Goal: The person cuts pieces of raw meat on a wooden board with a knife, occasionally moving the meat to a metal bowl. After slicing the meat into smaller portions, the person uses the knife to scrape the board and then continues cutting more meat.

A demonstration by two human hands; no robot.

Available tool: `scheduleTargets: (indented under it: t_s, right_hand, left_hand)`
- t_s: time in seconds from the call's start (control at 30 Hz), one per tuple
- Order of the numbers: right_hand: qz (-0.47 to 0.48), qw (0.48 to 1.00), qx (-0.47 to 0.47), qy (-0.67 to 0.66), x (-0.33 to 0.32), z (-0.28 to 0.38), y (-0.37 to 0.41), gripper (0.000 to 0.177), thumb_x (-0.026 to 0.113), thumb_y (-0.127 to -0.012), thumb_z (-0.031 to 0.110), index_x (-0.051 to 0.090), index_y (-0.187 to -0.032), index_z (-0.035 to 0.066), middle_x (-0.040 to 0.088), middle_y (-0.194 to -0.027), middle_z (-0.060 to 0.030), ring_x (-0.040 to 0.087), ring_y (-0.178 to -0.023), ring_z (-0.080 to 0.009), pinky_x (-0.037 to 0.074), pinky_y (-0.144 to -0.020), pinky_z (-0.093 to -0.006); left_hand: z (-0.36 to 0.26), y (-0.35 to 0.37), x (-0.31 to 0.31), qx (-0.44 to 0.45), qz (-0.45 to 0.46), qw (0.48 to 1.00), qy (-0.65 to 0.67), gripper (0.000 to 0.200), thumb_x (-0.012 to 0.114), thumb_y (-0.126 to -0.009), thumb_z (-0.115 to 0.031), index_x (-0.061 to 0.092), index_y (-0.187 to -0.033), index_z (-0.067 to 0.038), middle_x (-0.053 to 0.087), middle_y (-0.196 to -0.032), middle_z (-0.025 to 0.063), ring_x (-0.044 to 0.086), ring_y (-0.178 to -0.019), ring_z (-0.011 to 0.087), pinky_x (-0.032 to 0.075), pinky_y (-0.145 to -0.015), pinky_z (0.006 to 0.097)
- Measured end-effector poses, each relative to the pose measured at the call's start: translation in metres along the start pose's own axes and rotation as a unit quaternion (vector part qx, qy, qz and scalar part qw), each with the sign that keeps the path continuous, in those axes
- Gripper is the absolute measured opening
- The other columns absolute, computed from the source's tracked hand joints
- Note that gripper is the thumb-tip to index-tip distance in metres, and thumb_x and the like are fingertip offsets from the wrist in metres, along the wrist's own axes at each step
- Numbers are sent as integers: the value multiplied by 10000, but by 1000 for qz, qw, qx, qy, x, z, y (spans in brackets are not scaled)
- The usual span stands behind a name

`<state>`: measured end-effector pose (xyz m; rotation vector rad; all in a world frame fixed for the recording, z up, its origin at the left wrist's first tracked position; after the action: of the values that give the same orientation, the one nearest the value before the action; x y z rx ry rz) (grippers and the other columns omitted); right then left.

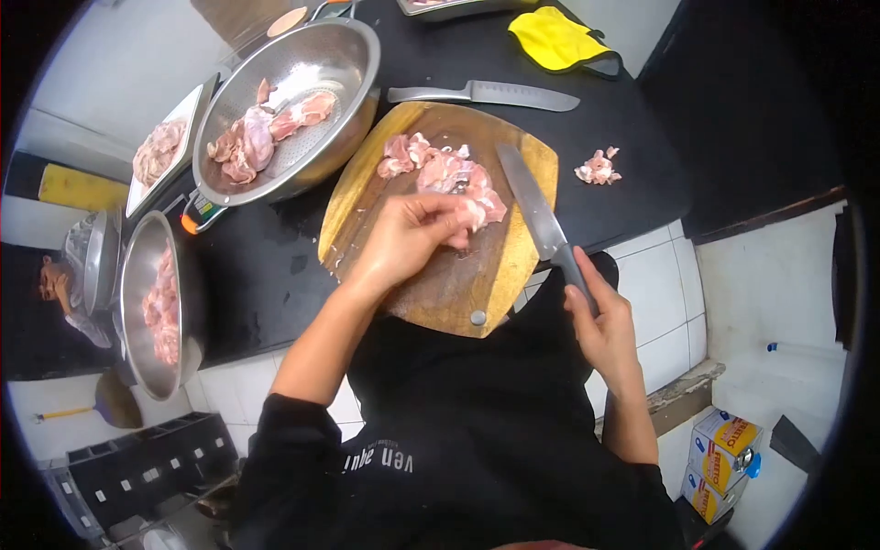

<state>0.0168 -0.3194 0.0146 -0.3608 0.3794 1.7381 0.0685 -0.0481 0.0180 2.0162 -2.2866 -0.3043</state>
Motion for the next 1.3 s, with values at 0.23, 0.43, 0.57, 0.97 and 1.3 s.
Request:
scheduleTargets:
  t_s: [0.23,0.43,0.57,0.97,1.3]
  right_hand:
    - [10,999,-38,27,0,13,3,495,660,-1007,130,536,-1462,-21,646,-1290,-342,655,-1212,-450,525,-991,-405]
    - [10,999,-39,37,-3,7,8,484,646,-1019,146,539,-1456,-32,651,-1277,-344,670,-1185,-448,531,-970,-411]
    - [18,1000,-6,5,-4,0,9,473,646,-1015,115,547,-1458,-17,661,-1272,-329,682,-1175,-428,529,-971,-389]
    - [12,999,-4,-33,1,-14,-13,463,656,-1013,97,572,-1463,26,722,-1199,-251,728,-1016,-269,538,-912,-336]
    - [15,999,-45,-13,2,16,-7,457,667,-1002,82,587,-1445,6,739,-1137,-229,721,-966,-223,542,-882,-332]
  left_hand:
    - [-91,-76,47,234,-16,939,-252,274,737,-970,-176,752,-1149,32,741,-868,80,682,-812,114,551,-749,275]
    - [-109,-128,115,307,54,873,-375,238,735,-955,-185,776,-1083,11,786,-915,141,737,-830,188,563,-768,328]
    - [-101,-132,112,313,60,881,-348,225,724,-961,-184,783,-1072,3,793,-995,152,746,-855,202,567,-785,335]
    - [-35,-17,-65,58,-106,882,-456,319,762,-915,-249,777,-1082,22,756,-809,188,743,-729,297,570,-719,391]
    - [-13,-39,-23,268,-201,811,-479,361,750,-911,-221,666,-1154,33,707,-995,242,683,-976,425,520,-893,478]
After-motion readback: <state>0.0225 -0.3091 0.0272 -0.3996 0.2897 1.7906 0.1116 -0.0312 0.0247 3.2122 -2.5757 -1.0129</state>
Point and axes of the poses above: each hand's wrist, its own y-axis away from the middle knuckle, its own x-axis out of the palm, z = x × y, the point moved 7 cm from there along -y, towards the middle knuckle
